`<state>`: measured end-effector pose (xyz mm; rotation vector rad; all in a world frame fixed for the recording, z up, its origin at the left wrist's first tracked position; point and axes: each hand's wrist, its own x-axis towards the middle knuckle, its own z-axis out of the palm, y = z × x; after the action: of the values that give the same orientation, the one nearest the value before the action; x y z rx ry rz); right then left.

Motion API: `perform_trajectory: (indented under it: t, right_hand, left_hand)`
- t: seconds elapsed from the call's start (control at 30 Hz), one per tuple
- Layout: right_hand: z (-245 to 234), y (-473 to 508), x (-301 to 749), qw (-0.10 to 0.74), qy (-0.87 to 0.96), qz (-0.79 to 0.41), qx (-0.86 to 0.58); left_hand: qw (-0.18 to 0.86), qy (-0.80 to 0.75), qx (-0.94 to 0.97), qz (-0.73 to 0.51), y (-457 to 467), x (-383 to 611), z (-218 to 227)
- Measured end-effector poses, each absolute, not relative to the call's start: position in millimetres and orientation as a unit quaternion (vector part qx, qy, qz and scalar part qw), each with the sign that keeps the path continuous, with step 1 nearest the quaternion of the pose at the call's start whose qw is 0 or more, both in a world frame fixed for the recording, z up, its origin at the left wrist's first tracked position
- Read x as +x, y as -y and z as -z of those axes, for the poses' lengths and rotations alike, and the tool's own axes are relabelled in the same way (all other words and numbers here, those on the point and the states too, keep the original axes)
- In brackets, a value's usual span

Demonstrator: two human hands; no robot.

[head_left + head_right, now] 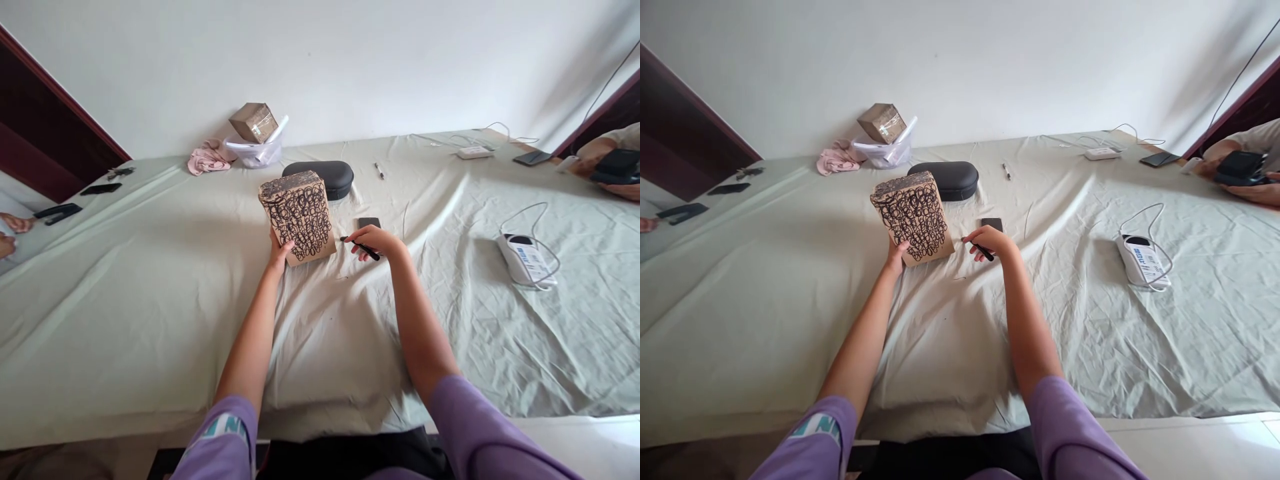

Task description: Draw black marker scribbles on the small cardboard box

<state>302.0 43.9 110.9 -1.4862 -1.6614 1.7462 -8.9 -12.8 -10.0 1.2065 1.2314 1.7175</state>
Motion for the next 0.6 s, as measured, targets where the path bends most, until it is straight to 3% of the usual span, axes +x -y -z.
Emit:
perform_trajectory:
  t: [0.2,0.33,0.53,0.6]
  right_hand:
    - [-117,-40,310,0.202,0.565,-0.631,-0.491]
    - [-110,-45,308,0.300,0.602,-0.623,-0.400]
    - [-101,-43,279,0.436,0.711,-0.383,-0.397]
    - [-105,-35,269,0.468,0.709,-0.356,-0.390]
  left_hand:
    - [0.341,-0.448,0.461,-0.686,11,-7,11]
    - [0.361,-0.457,0.447,-0.679,13,-9,10]
    - [0.385,-0.447,0.423,-0.687,13,-7,10]
    - [0.389,-0.445,0.421,-0.689,12,-7,10]
